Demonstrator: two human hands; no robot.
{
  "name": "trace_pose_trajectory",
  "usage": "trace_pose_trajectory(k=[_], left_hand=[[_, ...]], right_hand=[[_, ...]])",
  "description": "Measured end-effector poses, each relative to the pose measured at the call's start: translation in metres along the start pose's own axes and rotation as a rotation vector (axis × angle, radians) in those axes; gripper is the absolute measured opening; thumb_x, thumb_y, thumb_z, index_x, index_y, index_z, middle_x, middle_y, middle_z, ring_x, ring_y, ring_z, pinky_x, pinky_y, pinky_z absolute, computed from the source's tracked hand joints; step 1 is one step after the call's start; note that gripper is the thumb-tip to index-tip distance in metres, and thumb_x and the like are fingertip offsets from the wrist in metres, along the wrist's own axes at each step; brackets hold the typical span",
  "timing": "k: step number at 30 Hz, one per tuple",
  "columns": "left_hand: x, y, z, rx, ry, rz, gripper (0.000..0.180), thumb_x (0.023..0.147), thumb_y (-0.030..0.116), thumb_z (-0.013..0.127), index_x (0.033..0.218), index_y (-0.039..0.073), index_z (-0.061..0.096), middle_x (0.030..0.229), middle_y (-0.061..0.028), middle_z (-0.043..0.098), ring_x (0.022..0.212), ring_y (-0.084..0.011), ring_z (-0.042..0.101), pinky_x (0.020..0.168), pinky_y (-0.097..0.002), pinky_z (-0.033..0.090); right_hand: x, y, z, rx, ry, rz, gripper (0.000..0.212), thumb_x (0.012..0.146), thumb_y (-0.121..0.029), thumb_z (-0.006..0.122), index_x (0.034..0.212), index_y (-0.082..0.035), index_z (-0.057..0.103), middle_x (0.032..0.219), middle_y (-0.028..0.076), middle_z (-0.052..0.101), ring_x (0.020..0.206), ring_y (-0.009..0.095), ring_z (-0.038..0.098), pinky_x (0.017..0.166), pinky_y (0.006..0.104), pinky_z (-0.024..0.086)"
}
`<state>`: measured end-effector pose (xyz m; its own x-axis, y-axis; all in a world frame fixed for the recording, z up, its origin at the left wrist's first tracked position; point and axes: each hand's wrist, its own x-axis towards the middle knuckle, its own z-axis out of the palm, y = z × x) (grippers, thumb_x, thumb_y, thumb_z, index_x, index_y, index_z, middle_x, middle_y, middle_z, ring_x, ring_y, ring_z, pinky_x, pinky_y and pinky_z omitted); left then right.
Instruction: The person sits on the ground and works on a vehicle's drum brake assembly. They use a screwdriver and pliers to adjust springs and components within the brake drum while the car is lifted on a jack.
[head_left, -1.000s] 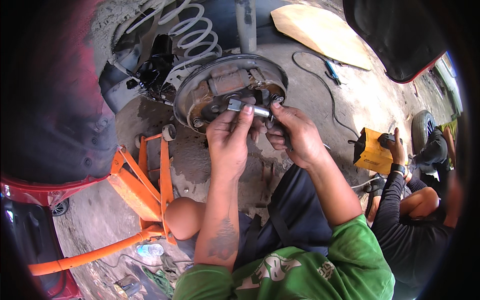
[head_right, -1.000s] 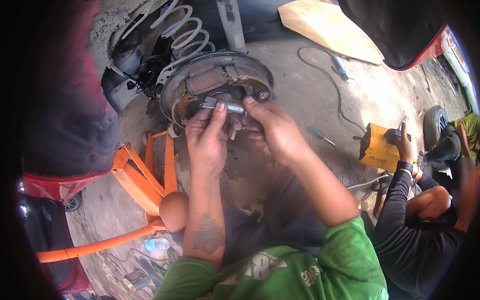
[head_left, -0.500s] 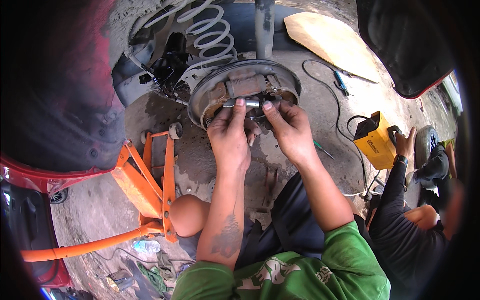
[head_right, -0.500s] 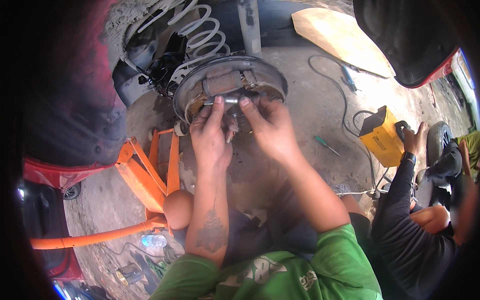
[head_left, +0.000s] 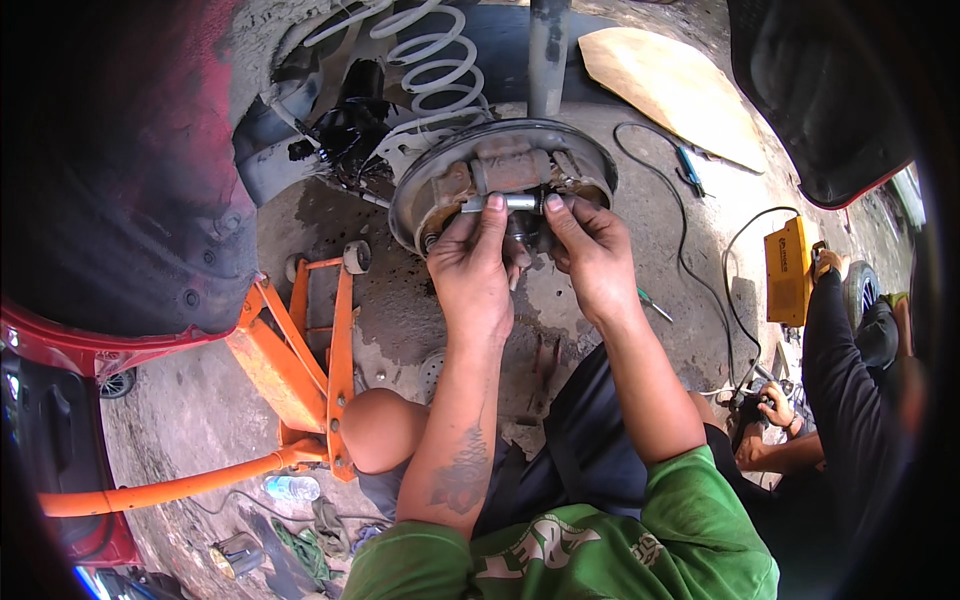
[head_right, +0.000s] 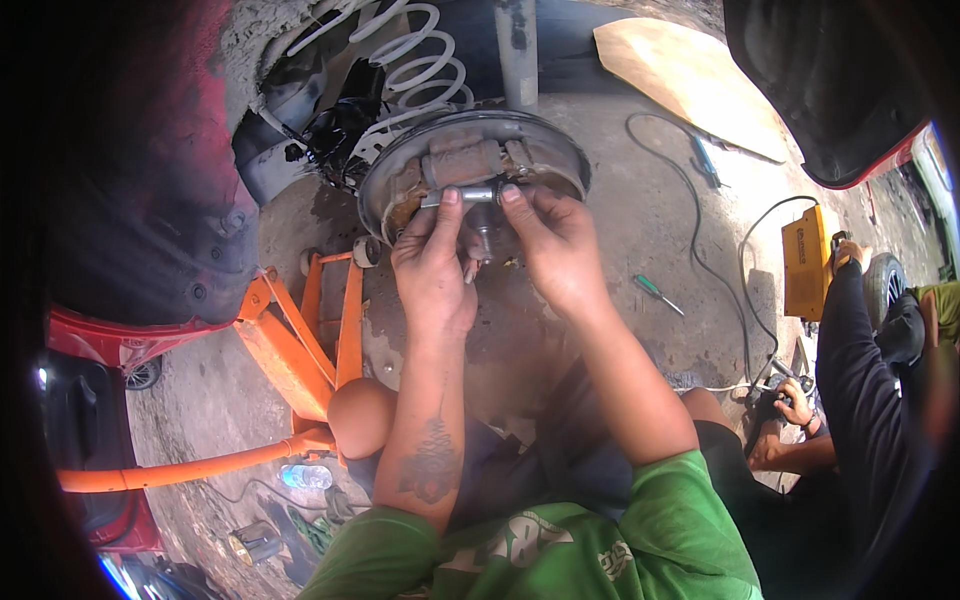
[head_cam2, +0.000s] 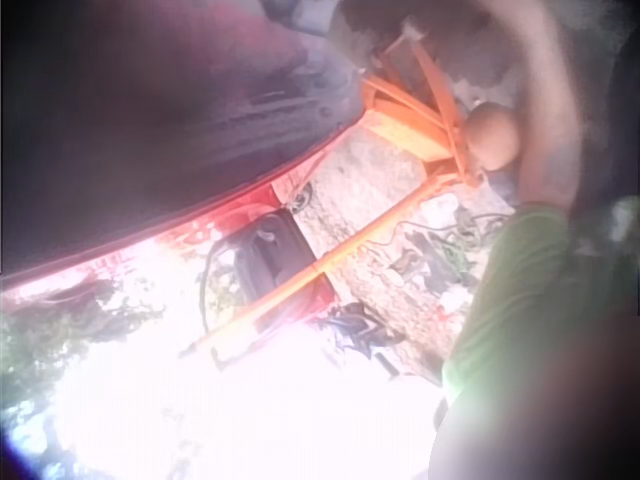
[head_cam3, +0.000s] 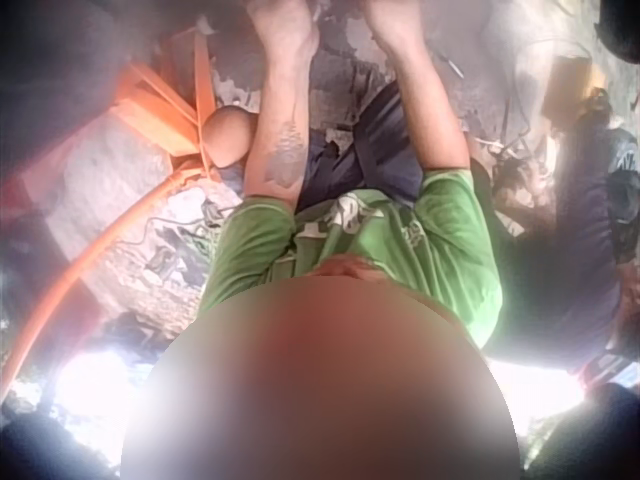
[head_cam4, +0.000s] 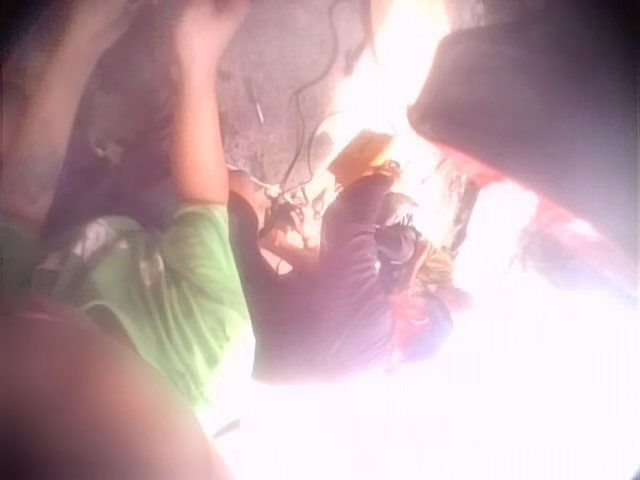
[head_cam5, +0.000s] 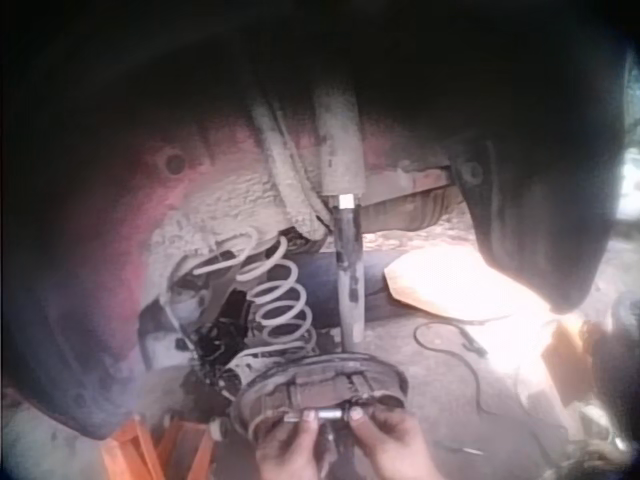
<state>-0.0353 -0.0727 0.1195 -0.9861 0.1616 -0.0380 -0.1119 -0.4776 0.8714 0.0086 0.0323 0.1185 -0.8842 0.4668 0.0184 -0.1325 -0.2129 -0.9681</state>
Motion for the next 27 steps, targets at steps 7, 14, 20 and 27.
trace_pose_trajectory(k=[7,14,20,27], left_hand=[[-0.001,0.000,-0.002,-0.031,0.026,0.003,0.024,0.095,0.023,0.068,0.095,-0.001,0.068,0.063,0.0003,0.059,0.046,-0.0052,0.048,0.040,-0.0196,0.031],[0.001,-0.001,-0.002,-0.021,-0.021,0.006,0.021,0.093,0.018,0.069,0.100,-0.002,0.069,0.071,-0.0029,0.065,0.049,-0.0042,0.045,0.044,-0.0190,0.033],[0.003,-0.007,0.000,-0.058,0.018,0.022,0.022,0.093,0.016,0.069,0.102,-0.004,0.069,0.087,-0.0096,0.071,0.049,-0.0030,0.043,0.043,-0.0189,0.033],[0.006,-0.007,-0.002,-0.073,0.013,-0.002,0.017,0.092,0.014,0.070,0.100,-0.002,0.069,0.082,-0.0058,0.069,0.048,-0.0029,0.043,0.042,-0.0185,0.032]], right_hand=[[0.004,0.002,0.005,-0.120,0.012,-0.040,0.031,0.098,-0.026,0.063,0.089,0.002,0.070,0.075,0.001,0.065,0.069,0.006,0.052,0.061,0.0237,0.041],[0.006,0.005,0.005,-0.046,0.011,-0.027,0.034,0.098,-0.029,0.063,0.087,0.003,0.070,0.070,0.000,0.062,0.065,0.005,0.050,0.055,0.0238,0.038],[-0.011,0.022,-0.025,0.445,0.153,0.292,0.027,0.099,-0.033,0.057,0.092,-0.007,0.061,0.072,0.000,0.052,0.058,0.009,0.039,0.051,0.0234,0.029],[-0.062,0.090,-0.064,0.592,0.263,0.759,0.016,0.086,-0.005,0.046,0.099,-0.006,0.056,0.089,0.007,0.056,0.076,0.020,0.052,0.065,0.0323,0.044]])
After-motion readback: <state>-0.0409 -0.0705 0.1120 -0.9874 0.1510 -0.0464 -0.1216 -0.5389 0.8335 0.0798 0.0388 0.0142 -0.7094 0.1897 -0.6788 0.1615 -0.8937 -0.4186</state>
